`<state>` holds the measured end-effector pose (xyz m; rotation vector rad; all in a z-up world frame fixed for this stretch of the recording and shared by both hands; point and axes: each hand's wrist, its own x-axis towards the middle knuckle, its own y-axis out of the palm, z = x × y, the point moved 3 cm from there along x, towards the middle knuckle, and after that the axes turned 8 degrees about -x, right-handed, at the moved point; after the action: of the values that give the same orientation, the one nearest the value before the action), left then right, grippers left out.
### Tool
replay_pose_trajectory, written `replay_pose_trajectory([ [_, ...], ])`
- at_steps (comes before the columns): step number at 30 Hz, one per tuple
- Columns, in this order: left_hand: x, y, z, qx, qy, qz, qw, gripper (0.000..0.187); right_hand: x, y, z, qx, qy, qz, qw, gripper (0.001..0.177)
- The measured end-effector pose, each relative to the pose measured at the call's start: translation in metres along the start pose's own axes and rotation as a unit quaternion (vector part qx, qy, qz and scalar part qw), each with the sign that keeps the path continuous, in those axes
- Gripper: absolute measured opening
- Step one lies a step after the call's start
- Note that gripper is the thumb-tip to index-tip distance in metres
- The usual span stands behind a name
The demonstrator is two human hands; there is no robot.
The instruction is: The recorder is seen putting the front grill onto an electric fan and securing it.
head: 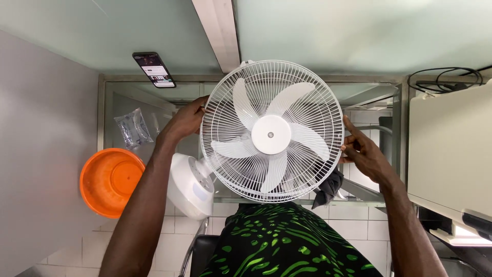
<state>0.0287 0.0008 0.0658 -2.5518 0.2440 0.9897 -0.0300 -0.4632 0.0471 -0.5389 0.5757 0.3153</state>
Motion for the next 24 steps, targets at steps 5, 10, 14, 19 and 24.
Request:
replay_pose_trajectory([
  [5,0.035,-0.007,0.043,0.076,0.068,-0.034,0.994,0.042,-0.004,0.008,-0.001,-0.018,0.021,0.004,1.000,0.074],
  [10,0.017,-0.010,0.027,0.005,0.038,0.002,0.999,0.042,-0.003,0.011,-0.023,0.053,-0.016,-0.038,0.998,0.062],
  [14,0.011,-0.012,0.023,-0.038,-0.009,0.076,0.996,0.053,-0.002,0.010,-0.039,0.090,0.000,-0.022,0.996,0.053],
  [19,0.003,-0.009,0.020,-0.014,-0.023,0.085,0.996,0.061,-0.004,0.015,-0.060,0.166,0.035,0.046,0.984,0.077],
  [24,0.014,-0.009,0.042,-0.035,0.022,0.056,0.998,0.053,-0.003,0.023,-0.067,0.251,0.031,-0.010,0.968,0.053],
])
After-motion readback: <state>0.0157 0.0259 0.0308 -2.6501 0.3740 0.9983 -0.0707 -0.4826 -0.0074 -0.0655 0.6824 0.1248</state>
